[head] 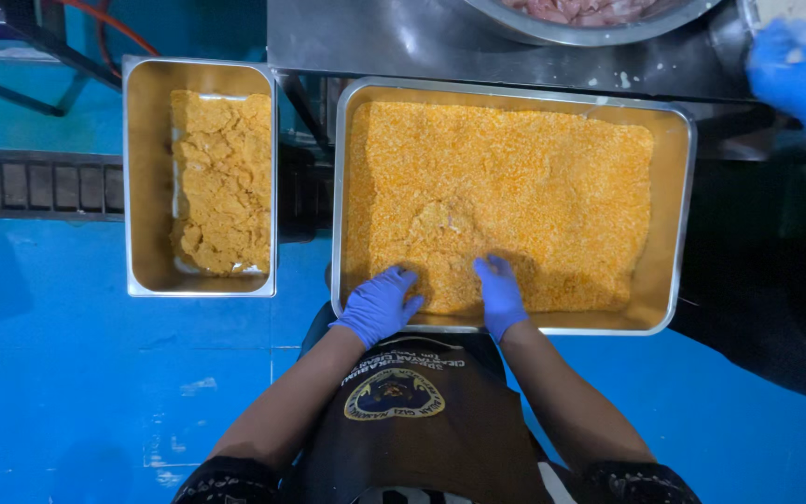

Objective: The person, wearing blue gloves, presses raw chicken pieces into a large tray of orange breadcrumbs, coats them, and places the coated pieces into a smaller tray of finished breaded pieces, repeating this cycle continuously. A coworker nearby handles raw chicken and flour at the adjacent table.

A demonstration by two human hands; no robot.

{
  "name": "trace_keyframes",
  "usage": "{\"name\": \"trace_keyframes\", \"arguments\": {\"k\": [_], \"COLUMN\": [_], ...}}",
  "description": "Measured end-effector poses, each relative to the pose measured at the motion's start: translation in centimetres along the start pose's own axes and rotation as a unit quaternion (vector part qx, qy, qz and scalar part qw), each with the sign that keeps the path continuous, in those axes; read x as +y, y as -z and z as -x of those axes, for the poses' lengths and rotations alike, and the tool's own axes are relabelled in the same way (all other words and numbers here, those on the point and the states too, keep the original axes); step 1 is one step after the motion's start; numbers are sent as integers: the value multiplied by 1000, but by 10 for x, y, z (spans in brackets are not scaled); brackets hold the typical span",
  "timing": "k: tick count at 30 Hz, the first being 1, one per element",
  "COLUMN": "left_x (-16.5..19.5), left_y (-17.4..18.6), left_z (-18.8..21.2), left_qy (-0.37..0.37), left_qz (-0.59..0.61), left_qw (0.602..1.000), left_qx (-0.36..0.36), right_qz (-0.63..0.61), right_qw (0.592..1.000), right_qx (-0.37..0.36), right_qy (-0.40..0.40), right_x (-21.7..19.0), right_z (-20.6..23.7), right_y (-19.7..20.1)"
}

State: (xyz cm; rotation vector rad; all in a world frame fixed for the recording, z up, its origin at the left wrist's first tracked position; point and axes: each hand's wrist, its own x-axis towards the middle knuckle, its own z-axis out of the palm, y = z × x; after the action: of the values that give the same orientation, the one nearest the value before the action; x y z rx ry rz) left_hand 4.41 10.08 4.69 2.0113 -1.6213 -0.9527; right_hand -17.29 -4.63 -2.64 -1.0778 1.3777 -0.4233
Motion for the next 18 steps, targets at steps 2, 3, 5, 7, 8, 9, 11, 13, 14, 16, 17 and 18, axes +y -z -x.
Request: {"name": "trace_keyframes", "arguments": {"k": [2, 3, 5, 7, 8, 9, 11, 13, 14, 16, 17, 18], "left_x": [3, 5, 12, 18, 18, 18, 15, 11, 9, 6, 6, 5], "left_y": [-7, -8, -6, 3, 11, 18, 33, 42, 45, 47, 46, 44], "left_z": [-8, -11, -17, -16, -14, -11, -2, 8, 14, 23, 25, 29], "left_qy": [-50, -74, -33, 4, 20, 35, 27, 11, -2, -54, -90, -125], "left_qz": [49, 73, 183, 213, 188, 161, 92, 31, 1, -47, -62, -77], "left_qw": [997, 993, 982, 977, 982, 986, 995, 998, 999, 993, 987, 978], "left_qx": [40, 61, 23, 9, 19, 28, 35, 44, 52, 89, 121, 149], "right_qz": [-246, -229, -195, -160, -143, -16, 233, 460, 561, 627, 654, 655], "right_qw": [962, 968, 978, 985, 988, 998, 927, 801, 714, 721, 716, 706], "right_qx": [-77, -62, -36, -10, 0, -8, -21, -33, -38, -105, -137, -113], "right_qy": [-89, -83, -73, -66, -61, 61, 295, 382, 416, 275, 204, 246], "right_x": [-5, -9, -22, -37, -45, -53, -65, -74, -78, -87, -92, -92], "right_z": [1, -1, -4, -1, -1, -1, 0, -2, -4, -6, -8, -5], "right_y": [0, 1, 2, -1, -5, -9, -21, -39, -44, -47, -49, -53]}}
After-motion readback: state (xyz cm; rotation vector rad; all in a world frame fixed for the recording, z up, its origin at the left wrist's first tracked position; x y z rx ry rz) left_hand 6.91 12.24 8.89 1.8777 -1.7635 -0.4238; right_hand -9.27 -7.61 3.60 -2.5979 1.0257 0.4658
